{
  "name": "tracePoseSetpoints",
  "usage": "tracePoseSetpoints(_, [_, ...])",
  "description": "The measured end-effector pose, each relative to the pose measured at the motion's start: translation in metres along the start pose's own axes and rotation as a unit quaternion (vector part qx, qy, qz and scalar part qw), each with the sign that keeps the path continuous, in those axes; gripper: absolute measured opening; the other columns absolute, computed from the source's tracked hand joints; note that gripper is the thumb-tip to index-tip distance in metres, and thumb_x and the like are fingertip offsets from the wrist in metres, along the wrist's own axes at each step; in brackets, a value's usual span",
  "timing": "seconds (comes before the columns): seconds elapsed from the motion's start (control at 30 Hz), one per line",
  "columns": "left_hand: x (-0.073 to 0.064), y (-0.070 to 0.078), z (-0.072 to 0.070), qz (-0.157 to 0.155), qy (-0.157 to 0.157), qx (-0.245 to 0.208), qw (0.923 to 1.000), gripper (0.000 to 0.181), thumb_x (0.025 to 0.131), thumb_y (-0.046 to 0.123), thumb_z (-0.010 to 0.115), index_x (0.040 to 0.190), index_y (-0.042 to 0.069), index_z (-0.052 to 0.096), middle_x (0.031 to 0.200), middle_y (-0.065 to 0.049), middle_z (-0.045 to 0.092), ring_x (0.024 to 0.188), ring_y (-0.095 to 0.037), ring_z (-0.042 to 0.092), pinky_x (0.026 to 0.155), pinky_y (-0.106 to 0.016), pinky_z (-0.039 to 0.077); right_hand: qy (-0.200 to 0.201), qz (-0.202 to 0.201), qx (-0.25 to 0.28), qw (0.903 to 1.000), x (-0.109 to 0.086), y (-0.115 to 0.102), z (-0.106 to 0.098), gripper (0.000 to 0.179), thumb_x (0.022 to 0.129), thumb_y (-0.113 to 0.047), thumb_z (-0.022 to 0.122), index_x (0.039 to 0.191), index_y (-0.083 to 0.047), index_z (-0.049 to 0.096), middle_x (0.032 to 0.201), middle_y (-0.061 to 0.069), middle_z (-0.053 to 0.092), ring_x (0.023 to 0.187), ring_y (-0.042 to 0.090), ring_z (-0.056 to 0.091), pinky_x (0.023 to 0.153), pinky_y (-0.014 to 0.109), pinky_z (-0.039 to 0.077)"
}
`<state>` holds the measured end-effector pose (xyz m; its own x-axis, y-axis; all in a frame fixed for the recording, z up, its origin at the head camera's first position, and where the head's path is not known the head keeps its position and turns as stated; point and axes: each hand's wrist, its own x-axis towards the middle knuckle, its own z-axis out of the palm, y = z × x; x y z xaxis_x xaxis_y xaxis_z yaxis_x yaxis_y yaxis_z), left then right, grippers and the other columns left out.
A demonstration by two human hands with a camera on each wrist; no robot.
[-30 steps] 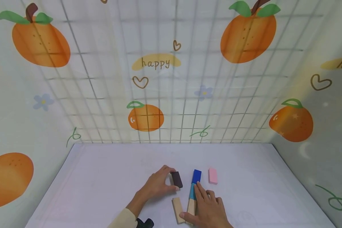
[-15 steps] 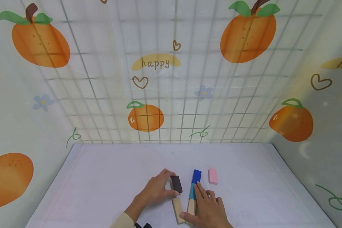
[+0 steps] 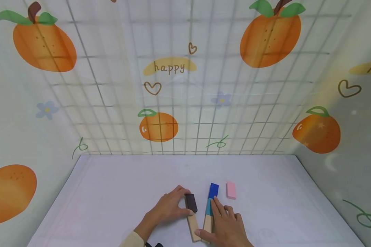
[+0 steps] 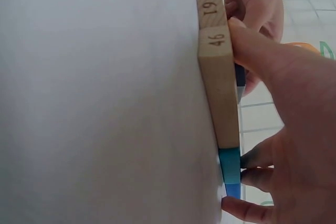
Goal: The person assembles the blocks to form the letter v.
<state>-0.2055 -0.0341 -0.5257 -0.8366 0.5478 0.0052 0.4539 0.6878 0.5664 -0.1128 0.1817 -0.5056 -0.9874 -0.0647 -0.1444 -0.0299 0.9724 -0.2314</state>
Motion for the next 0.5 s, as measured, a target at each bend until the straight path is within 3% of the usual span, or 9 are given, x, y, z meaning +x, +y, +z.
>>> tracePoseSetpoints(0.5, [-0.0006, -0.01, -0.0038, 0.009, -0.023, -0.003, 0.9997, 0.066, 0.082, 0.057, 0.077, 0.137, 0.025, 0.061, 0.127, 0.011, 0.058, 0.119, -0.011, 0.057, 0.096, -0.048, 0.048, 0.006, -0.002, -0.002, 1.0, -0.0015, -0.0008, -0.0011, 0.127, 0.068, -0.093, 0.055, 0.154, -0.002, 0.037, 0.16, 0.016, 0.034, 0.127, 0.041, 0.046, 0.093, 0.068, 0.038])
